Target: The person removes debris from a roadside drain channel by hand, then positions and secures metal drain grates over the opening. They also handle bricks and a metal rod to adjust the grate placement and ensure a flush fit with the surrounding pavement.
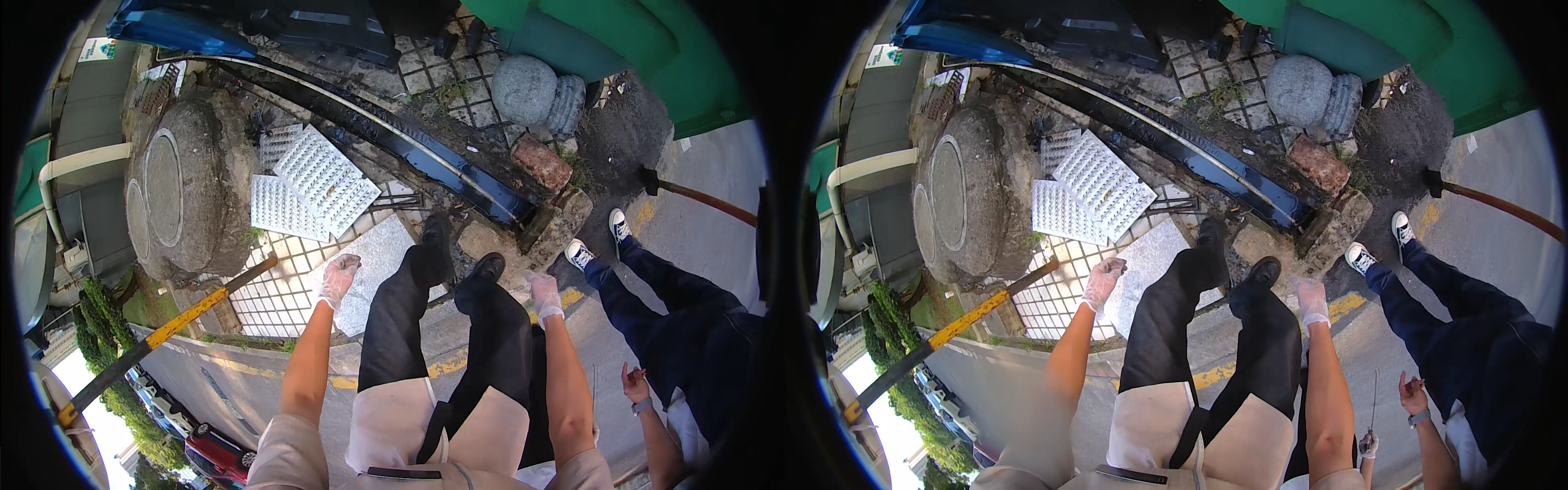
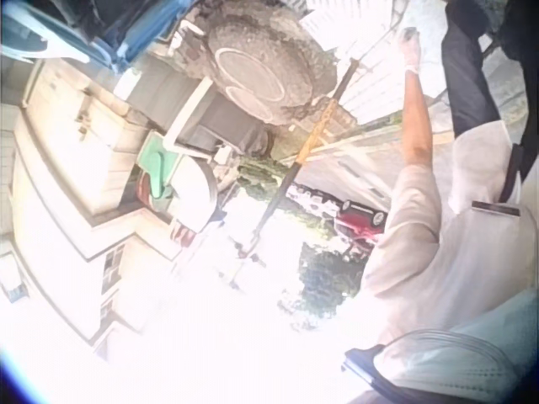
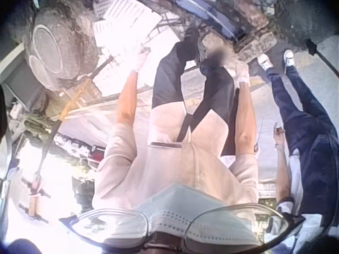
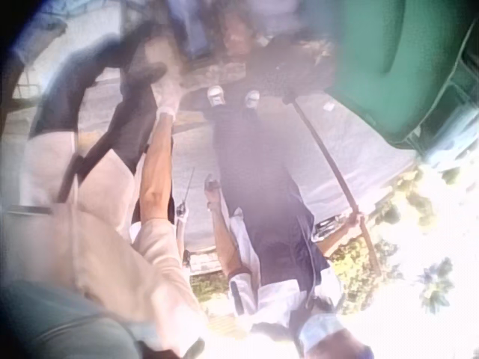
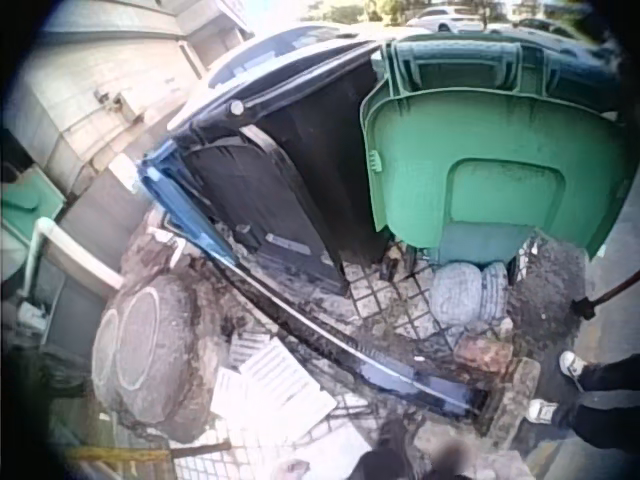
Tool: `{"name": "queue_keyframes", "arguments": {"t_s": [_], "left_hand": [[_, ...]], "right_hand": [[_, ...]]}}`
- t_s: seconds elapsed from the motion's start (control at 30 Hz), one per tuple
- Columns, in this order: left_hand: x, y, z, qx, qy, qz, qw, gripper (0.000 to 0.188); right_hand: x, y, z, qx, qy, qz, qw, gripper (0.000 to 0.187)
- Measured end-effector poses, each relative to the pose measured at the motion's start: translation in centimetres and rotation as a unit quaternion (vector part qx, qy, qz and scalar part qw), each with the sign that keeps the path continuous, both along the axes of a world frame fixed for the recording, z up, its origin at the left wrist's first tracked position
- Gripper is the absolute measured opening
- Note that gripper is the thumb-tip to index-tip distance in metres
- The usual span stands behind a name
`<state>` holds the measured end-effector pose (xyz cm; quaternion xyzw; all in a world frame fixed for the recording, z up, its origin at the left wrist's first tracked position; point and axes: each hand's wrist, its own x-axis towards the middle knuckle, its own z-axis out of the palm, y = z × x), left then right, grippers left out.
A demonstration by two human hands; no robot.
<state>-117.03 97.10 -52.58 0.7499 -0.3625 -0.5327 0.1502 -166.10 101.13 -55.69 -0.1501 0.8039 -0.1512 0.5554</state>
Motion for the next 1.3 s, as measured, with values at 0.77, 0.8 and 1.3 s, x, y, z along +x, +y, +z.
{"name": "queue_keyframes", "arguments": {"t_s": [0.77, 0.8, 1.3], "left_hand": [[32.7, -7.9, -15.1, -0.021, -0.025, 0.127, 0.991, 0.025], [32.9, -8.2, -18.0, -0.03, -0.002, 0.153, 0.988, 0.024], [37.7, -8.6, -50.8, 0.028, 0.197, 0.356, 0.913, 0.042]], "right_hand": [[20.5, -2.3, -9.7, 0.006, -0.037, -0.076, 0.996, 0.031], [21.1, -3.3, -11.5, 0.01, -0.021, -0.05, 0.998, 0.029], [24.6, -16.7, -24.7, -0.029, 0.184, 0.382, 0.905, 0.041]]}}
